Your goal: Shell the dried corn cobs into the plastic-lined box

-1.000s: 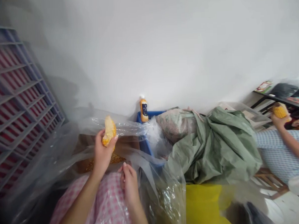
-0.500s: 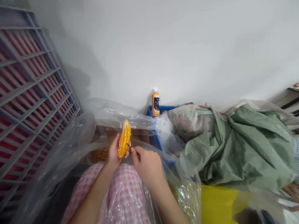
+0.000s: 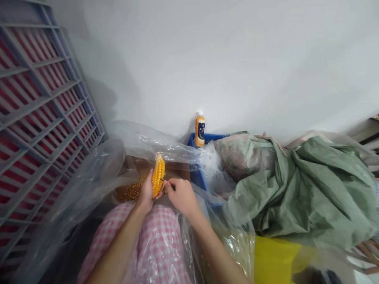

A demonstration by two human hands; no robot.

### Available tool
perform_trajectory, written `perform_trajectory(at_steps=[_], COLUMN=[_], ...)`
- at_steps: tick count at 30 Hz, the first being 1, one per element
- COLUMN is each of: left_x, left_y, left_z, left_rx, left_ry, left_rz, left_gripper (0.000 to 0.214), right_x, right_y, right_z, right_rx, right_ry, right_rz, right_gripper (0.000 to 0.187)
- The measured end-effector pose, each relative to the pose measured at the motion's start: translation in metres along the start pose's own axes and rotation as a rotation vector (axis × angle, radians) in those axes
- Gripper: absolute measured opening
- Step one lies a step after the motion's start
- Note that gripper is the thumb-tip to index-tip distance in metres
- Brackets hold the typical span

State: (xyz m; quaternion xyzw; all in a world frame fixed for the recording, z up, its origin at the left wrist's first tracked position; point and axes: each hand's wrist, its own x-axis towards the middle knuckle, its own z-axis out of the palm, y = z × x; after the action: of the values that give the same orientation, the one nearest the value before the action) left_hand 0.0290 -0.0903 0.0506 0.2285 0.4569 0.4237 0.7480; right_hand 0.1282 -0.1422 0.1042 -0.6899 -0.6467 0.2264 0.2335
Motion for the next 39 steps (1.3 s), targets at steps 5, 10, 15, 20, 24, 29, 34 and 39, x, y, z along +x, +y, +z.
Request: perform_trajectory(at_steps=[5, 10, 15, 20, 24, 29, 34, 39], left_x=[-0.001, 0.006, 0.01, 0.01, 0.009, 0.008, 0.006, 0.004], left_y=[0.0, -0.008, -0.016, -0.017, -0.017, -0.015, -0.014, -0.013], left_z=[0.0, -0.005, -0.013, -0.018, -0.02, -0.022, -0.022, -0.023], left_rx=[-0.02, -0.009, -0.066, -0.159, -0.255, -0.308, -0.311, -0.277], left_ry=[0.046, 0.035, -0.046, -0.041, -0.065, -0.073, -0.105, -0.111], left_rz=[-0.071, -0.152, -0.209, -0.253, -0.298, -0.295, -0.304, -0.312], left_gripper=[0.035, 0.036, 0.033, 0.026, 0.025, 0.025, 0.029, 0.03], right_x=[-0.005, -0.009, -0.006, 0.0, 0.002, 0.005, 0.0, -0.009], right_y=[0.019, 0.03, 0.035, 0.039, 0.039, 0.033, 0.033, 0.039], right_z=[0.021, 0.036, 0.042, 0.047, 0.056, 0.057, 0.06, 0.07], right_rx=[0.131, 0.191, 0.202, 0.132, 0.097, 0.077, 0.152, 0.092], right_ry=[0.097, 0.138, 0.124, 0.077, 0.09, 0.059, 0.102, 0.172], right_rz=[-0.012, -0.006, -0.002, -0.028, -0.041, -0.033, -0.041, -0.044], right_gripper=[0.041, 0.044, 0.044, 0.042, 0.04, 0.037, 0.04, 0.044])
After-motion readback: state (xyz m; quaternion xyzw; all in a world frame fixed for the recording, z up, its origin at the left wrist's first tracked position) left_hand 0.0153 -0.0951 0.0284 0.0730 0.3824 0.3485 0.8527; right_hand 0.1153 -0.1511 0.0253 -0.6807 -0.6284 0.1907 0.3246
